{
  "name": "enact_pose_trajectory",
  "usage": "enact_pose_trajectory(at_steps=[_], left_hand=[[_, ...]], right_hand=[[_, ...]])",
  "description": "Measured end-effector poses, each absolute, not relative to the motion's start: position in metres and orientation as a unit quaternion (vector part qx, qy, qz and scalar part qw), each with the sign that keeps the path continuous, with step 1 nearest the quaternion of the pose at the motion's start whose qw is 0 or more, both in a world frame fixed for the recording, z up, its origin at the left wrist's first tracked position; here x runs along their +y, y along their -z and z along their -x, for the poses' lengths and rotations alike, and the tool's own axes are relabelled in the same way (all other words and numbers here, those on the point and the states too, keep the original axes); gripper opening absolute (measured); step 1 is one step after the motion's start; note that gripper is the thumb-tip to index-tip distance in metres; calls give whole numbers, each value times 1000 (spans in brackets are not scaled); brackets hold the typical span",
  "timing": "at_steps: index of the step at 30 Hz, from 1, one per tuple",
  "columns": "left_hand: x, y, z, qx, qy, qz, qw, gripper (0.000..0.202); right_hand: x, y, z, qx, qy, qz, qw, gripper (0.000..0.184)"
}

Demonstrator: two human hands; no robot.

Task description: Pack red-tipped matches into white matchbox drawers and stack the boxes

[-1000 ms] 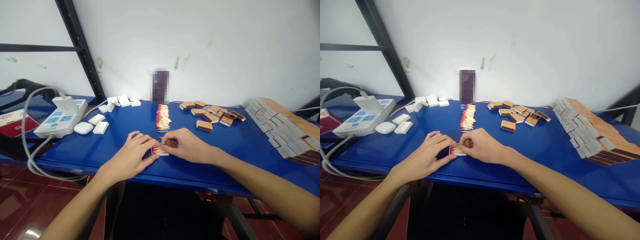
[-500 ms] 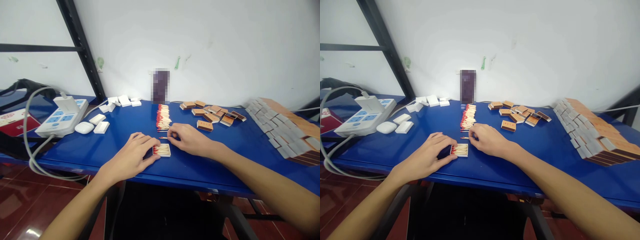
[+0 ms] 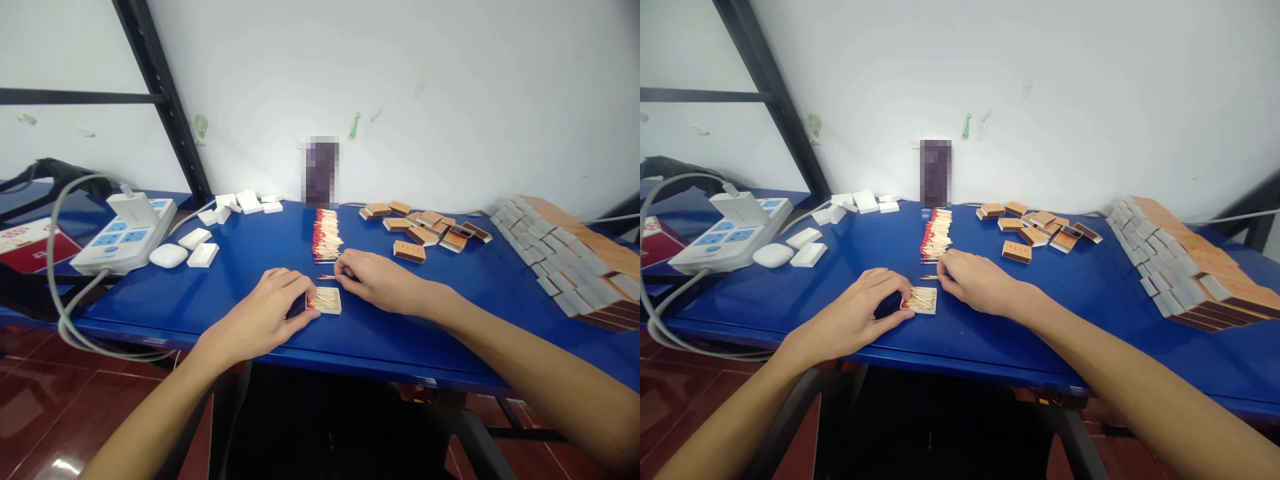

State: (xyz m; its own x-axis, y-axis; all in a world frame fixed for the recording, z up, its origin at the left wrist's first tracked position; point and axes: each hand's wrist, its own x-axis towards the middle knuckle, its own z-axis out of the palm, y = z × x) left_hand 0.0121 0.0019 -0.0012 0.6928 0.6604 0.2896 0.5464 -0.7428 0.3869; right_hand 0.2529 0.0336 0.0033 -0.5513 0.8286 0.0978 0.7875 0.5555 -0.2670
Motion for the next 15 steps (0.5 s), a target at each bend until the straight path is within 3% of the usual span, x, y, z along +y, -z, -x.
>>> enact_pose_trajectory(at_steps=[7, 15], left_hand=[[2, 3, -11, 332, -214, -909, 130, 16], [2, 0, -10, 299, -198, -925, 125, 10]], right_hand=[[34, 0, -251, -882, -80, 438, 156, 14], [35, 0, -251, -883, -95, 446, 109, 13]])
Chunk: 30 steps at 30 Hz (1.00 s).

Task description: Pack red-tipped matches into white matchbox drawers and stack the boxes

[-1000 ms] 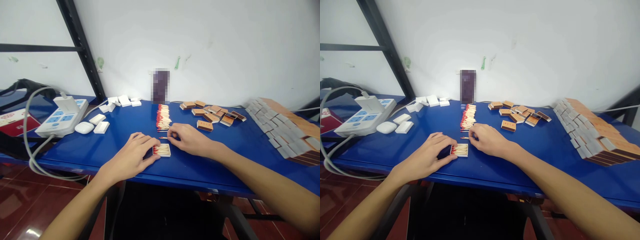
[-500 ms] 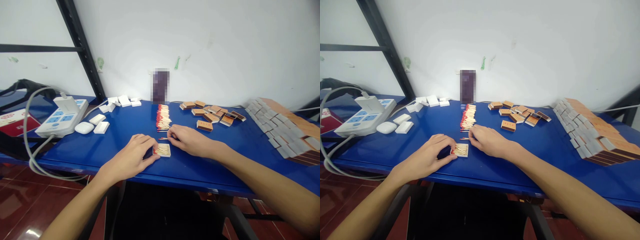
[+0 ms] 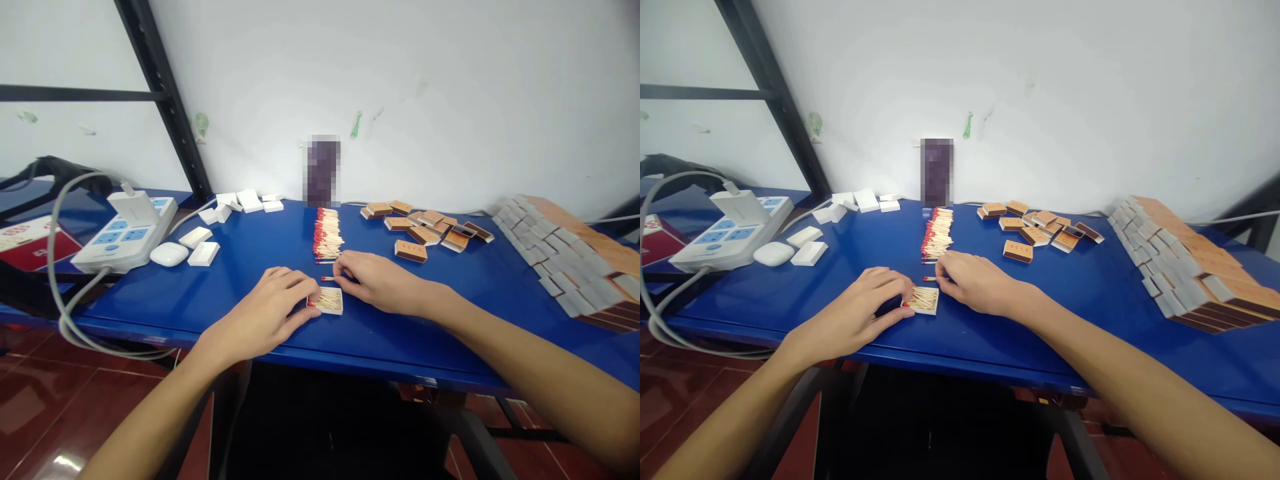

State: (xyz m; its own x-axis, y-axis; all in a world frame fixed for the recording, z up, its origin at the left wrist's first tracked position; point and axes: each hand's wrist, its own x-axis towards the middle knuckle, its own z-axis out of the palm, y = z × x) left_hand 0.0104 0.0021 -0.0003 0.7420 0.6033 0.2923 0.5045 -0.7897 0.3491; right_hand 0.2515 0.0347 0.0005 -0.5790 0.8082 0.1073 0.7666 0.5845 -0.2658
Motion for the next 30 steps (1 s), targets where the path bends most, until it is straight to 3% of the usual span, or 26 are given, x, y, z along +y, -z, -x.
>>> enact_pose_trajectory(at_steps=[7, 14, 22, 30], left_hand=[[3, 2, -9, 298, -180, -930, 116, 22], [1, 0, -12, 319, -187, -920, 128, 15], [0, 2, -12, 354, -211, -901, 137, 18], [4, 4, -12, 335, -224, -911, 90, 21]], right_hand=[[32, -6, -252, -875, -88, 447, 161, 10], [23, -18, -248, -872, -165, 405, 220, 9], [12, -10, -234, -887, -171, 389, 182, 4], [14, -21, -238, -879, -56, 427, 205, 7]])
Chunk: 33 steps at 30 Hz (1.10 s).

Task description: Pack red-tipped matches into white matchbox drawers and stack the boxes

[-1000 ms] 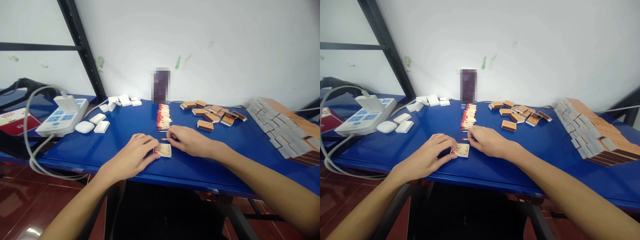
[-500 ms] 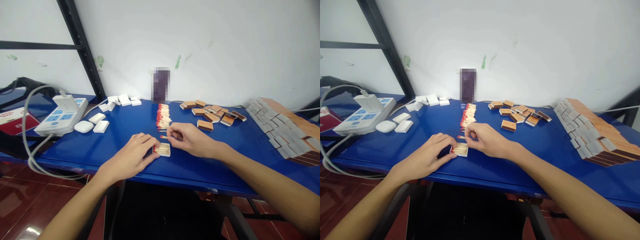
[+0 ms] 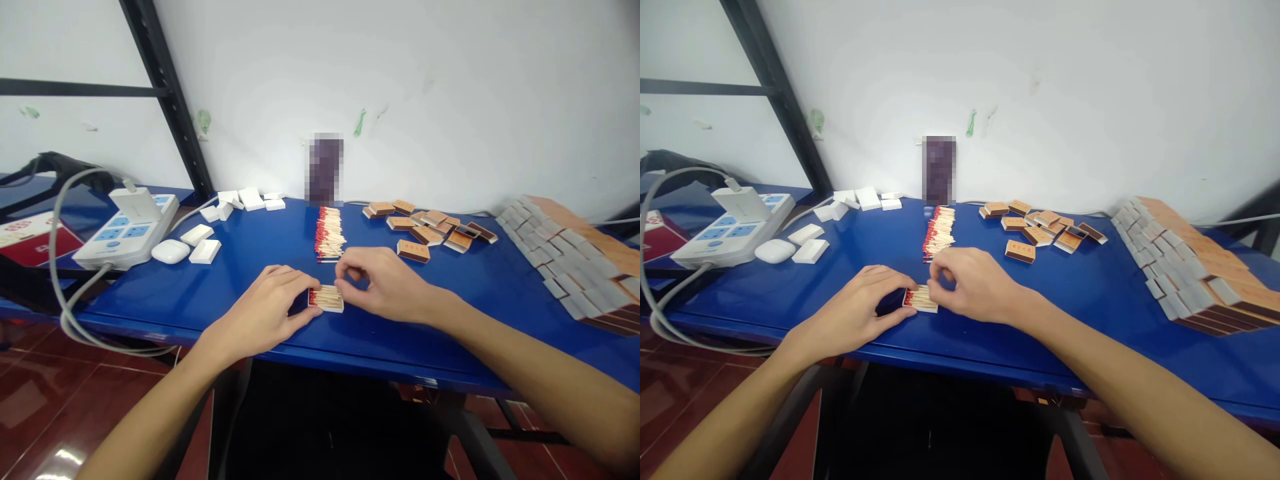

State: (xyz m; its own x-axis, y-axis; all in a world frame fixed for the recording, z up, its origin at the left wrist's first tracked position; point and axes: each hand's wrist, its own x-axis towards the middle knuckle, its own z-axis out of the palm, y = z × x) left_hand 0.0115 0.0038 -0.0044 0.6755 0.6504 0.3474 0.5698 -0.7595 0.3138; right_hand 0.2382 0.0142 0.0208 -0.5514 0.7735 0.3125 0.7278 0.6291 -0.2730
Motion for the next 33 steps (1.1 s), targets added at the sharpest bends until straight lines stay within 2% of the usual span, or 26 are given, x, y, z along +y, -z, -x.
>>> enact_pose_trajectory(at_steps=[4, 6, 12, 14, 18, 21, 26, 33], left_hand=[[4, 4, -12, 337, -221, -910, 97, 20], [4, 5, -12, 338, -223, -908, 102, 23], [3, 4, -11, 336, -218, -910, 102, 22], [3, 3, -12, 337, -218, -910, 104, 20], [3, 3, -12, 340, -219, -908, 107, 22], [3, 5, -11, 343, -222, -906, 106, 24], [4, 7, -11, 340, -233, -907, 87, 35], [6, 5, -12, 320, -231, -914, 91, 20]], right_hand=[[32, -28, -273, -811, 116, 556, 136, 11], [44, -27, -300, -785, 156, 591, 105, 9], [63, -17, -351, -765, 56, 642, -3, 28], [58, -22, -343, -790, 28, 613, -7, 25], [32, -42, -308, -852, -102, 513, -2, 19], [15, -50, -285, -883, -182, 433, -8, 25], [11, -44, -268, -903, -178, 389, 44, 21], [13, -41, -264, -895, -190, 400, 55, 21]])
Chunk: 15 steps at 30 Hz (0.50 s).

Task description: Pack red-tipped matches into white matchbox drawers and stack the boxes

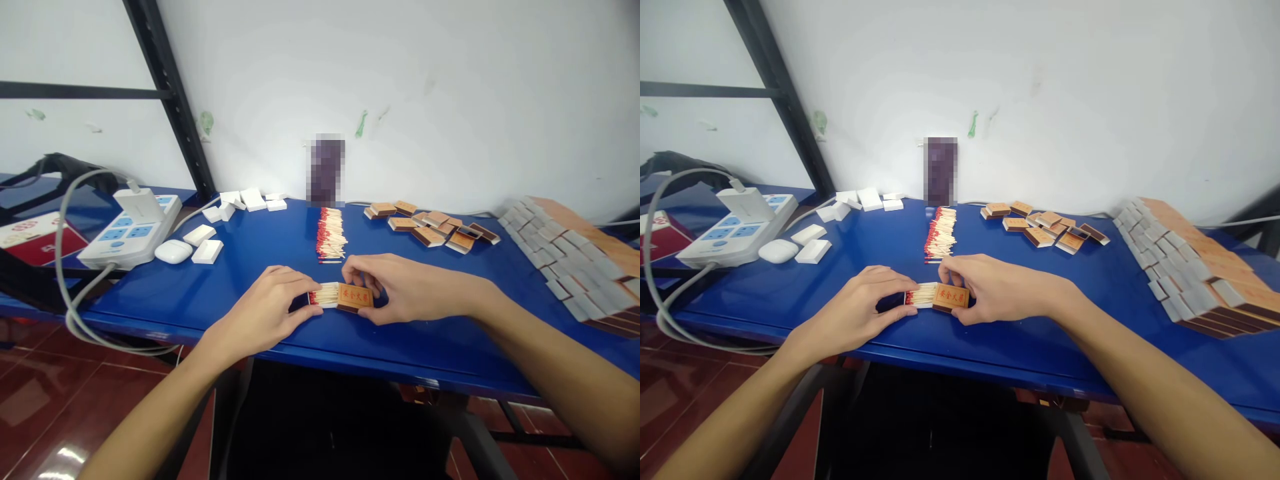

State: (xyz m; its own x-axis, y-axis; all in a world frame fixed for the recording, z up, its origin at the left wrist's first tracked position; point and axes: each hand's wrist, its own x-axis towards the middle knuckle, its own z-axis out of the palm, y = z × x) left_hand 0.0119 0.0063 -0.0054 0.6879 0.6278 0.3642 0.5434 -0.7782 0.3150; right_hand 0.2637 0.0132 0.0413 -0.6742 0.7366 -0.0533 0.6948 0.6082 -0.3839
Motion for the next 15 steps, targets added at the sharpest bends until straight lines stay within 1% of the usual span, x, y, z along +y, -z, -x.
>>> enact_pose_trajectory(at_steps=[5, 11, 15], left_hand=[[6, 5, -12, 316, -232, -915, 96, 16], [6, 5, -11, 310, -231, -917, 94, 20], [7, 6, -10, 304, -234, -919, 87, 22]], right_hand=[[15, -41, -266, -894, -191, 401, 60, 23], [16, -42, -267, -898, -183, 395, 61, 20], [15, -44, -268, -902, -180, 388, 62, 21]])
